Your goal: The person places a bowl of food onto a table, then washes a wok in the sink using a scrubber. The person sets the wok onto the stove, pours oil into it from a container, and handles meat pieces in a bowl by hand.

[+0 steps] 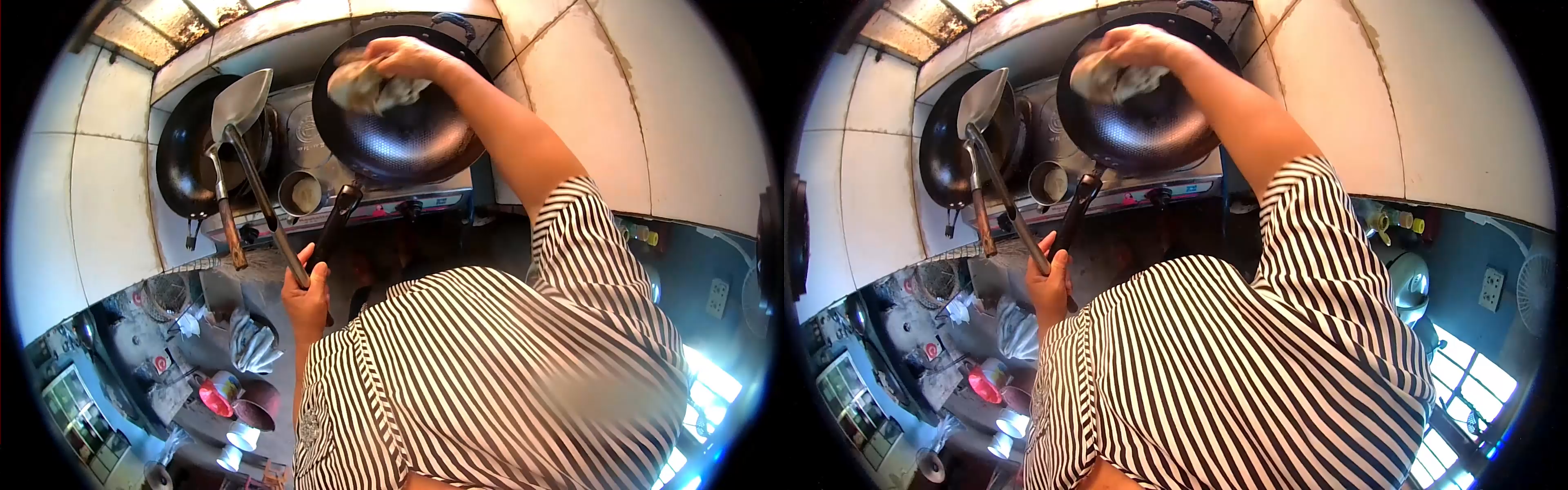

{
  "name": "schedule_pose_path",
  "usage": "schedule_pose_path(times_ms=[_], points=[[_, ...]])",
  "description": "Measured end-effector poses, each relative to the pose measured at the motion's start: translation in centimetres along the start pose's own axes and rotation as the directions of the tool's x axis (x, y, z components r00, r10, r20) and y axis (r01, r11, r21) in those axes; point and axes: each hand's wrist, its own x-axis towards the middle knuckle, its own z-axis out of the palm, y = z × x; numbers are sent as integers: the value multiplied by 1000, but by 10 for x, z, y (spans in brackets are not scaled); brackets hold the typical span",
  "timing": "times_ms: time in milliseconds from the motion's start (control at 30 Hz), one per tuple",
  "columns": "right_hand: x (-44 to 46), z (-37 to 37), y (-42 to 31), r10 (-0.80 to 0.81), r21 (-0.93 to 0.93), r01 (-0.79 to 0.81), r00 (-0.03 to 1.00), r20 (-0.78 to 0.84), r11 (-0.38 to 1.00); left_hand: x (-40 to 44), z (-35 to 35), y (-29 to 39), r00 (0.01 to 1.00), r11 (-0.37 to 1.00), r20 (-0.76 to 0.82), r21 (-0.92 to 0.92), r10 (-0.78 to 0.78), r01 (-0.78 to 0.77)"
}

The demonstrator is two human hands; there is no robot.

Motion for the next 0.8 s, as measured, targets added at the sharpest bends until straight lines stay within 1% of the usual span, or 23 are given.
schedule_pose_path(times_ms=[33,100,133,167,200,233,267,300,333,367,400,433,467,500,533,567,600,633,667,700,733,767,800], points=[[7,1,18,55,-229,-87,988,-141,970,-1,1,3,1000,1000,7,4,-14,14],[-1,14,63,206,-473,-301,948,-241,828,-1,0,5,1000,1000,12,4,-15,15],[-14,28,85,162,-641,-278,958,-235,716,-1,0,4,1000,1000,25,18,-9,8],[-31,41,93,126,-780,-254,967,-223,572,0,-1,4,999,999,42,35,-4,3],[-36,49,82,277,-765,-179,961,0,618,1,-2,3,998,1000,58,12,-2,2],[-39,57,65,400,-732,-119,889,223,671,2,-2,0,997,1000,74,10,7,-7],[-62,62,34,398,-540,-179,860,319,822,2,-4,-2,996,1000,82,-7,15,-14],[-89,67,3,367,-311,-253,842,396,916,3,-6,-3,994,999,103,-21,31,-29],[-103,74,-6,248,-206,-195,930,271,959,6,-6,-3,989,998,139,-20,59,-56],[-116,80,-13,128,-114,-114,984,126,987,5,-7,-4,988,998,138,-6,65,-64],[-139,70,-37,150,214,-193,967,204,958,3,-9,-6,988,998,137,10,67,-69],[-163,60,-60,134,515,-265,951,279,815,3,-11,-8,981,996,176,14,86,-90],[-173,79,-41,-43,759,-165,968,246,630,3,-8,-12,981,991,140,9,131,-133],[-203,82,-61,-62,809,-133,977,204,573,4,-9,-15,979,986,124,8,161,-164],[-221,103,-58,-84,786,-31,991,105,617,9,-14,-22,976,980,118,51,183,-190],[-240,124,-54,-95,752,61,995,2,656,11,-21,-23,963,976,188,66,193,-208],[-265,138,-58,33,737,-10,999,-17,675,13,-24,-25,893,860,156,241,423,-449],[-291,151,-58,178,735,-93,983,-38,672,15,-22,-28,753,660,178,384,634,-646],[-309,172,-46,248,733,-82,961,-121,675,16,-22,-28,741,657,214,353,637,-666],[-333,193,-46,413,816,-110,895,-167,567,10,-27,-28,733,661,244,319,635,-679],[-354,213,-40,547,901,-56,810,-211,431,-4,-24,-12,728,610,296,403,619,-683],[-374,235,-34,665,955,26,712,-226,296,-12,-22,-8,741,623,316,403,593,-671],[-391,255,-34,708,960,52,665,-238,273,-17,-20,2,750,650,367,376,549,-660]])
